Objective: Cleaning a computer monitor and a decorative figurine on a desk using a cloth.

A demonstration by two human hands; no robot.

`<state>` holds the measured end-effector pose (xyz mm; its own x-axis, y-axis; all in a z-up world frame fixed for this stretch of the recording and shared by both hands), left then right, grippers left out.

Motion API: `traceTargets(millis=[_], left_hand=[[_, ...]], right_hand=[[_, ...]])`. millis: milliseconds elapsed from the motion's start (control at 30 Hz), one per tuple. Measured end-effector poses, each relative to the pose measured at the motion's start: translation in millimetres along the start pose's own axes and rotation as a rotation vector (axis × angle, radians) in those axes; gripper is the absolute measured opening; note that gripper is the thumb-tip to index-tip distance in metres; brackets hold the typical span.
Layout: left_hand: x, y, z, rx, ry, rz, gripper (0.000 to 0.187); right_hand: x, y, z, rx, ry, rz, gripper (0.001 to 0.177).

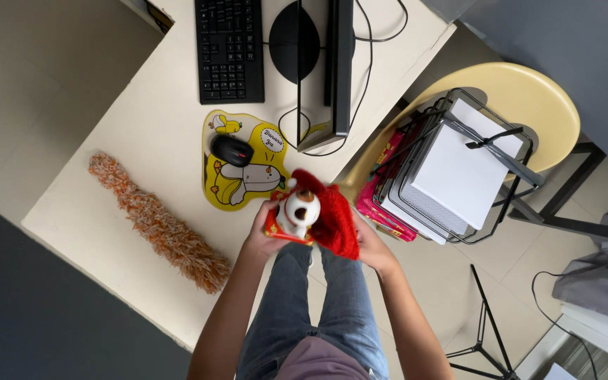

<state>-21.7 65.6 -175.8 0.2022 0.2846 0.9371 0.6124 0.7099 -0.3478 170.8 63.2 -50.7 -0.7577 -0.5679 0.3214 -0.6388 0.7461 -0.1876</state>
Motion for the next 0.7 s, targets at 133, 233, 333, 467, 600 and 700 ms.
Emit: traceTargets(millis=[133, 233, 333, 467, 600, 700], left_hand=[[25.4, 18.8, 6.7, -0.060, 0.236, -0.120, 0.058], [20.3, 35.8, 11.1, -0.080, 0.278, -0.147, 0.053], [-1.4, 55.6, 25.8, 0.052, 0.557, 0.080, 0.044], [16.1, 68.4, 43.7, 0.190, 1.325, 0.389, 0.041], [7.2, 90.4, 41.3, 0.331, 1.863, 0.242, 0.031], [40.7, 79.2, 27.4, 0.362, 1.958, -0.005, 0.067]], right_hand=[[-5.7, 14.9, 4.9, -0.045, -0.005, 0.058, 0.096], [-20.6, 26.2, 23.8, -0.028, -0.059, 0.149, 0.094], [-33.1, 35.9, 44.9, 0.007, -0.102, 0.213, 0.093], [-38.9, 43.6, 41.5, -0.062, -0.134, 0.314, 0.088], [-57.2, 40.1, 48.4, -0.098, -0.068, 0.407, 0.079], [-69.5, 39.3, 38.1, -0.140, 0.034, 0.399, 0.071]])
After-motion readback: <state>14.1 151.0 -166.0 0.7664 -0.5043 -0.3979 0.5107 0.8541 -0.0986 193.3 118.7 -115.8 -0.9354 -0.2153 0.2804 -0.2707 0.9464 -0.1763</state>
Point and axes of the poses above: each hand's wrist, its own y-axis towards the middle knuckle, its own x-axis out of the palm, z = x × y, the point moved 6 cm from there along y, towards the middle knuckle, and after that the axes turned 14 degrees about -z, right-handed, at the moved point
